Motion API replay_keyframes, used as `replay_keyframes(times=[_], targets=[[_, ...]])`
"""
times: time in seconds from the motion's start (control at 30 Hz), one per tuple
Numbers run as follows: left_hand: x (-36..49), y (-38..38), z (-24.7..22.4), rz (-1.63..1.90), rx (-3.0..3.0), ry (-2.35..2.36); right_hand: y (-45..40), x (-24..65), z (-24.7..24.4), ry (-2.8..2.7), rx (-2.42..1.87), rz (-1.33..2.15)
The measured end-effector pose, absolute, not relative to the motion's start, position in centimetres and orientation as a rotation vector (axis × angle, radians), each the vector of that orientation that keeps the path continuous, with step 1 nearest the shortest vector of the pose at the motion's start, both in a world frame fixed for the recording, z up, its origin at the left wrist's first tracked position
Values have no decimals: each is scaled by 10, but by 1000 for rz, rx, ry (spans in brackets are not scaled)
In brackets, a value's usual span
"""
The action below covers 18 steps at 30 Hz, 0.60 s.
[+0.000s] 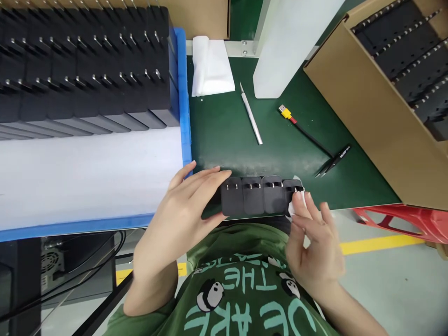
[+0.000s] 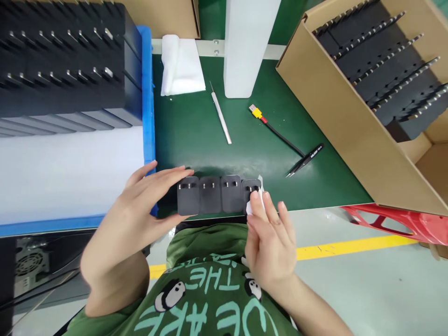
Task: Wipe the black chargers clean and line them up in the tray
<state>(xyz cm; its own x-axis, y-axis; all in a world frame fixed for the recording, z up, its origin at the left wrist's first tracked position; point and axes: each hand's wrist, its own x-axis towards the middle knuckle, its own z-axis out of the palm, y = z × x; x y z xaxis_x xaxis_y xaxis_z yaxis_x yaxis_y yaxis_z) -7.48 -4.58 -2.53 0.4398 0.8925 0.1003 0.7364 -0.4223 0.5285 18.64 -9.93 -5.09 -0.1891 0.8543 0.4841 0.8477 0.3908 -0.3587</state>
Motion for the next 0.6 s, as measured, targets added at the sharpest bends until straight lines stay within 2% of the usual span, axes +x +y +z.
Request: replay_keyframes(times=[0.1,0.43,0.5,0.6], targets=[[-74,-44,-28,557,2288,1382,-98,154,-52,-2092,-1472,-231],[-71,-45,-30,625,2269,1392,-89,110,-62,-2276,-978,-357],[-72,-46,-34,616,2299,1393,-88,105,-60,-2307,-874,-234],[-76,-48,-36,543,2345,1380,-87,122,-40,-2302,-778,329]])
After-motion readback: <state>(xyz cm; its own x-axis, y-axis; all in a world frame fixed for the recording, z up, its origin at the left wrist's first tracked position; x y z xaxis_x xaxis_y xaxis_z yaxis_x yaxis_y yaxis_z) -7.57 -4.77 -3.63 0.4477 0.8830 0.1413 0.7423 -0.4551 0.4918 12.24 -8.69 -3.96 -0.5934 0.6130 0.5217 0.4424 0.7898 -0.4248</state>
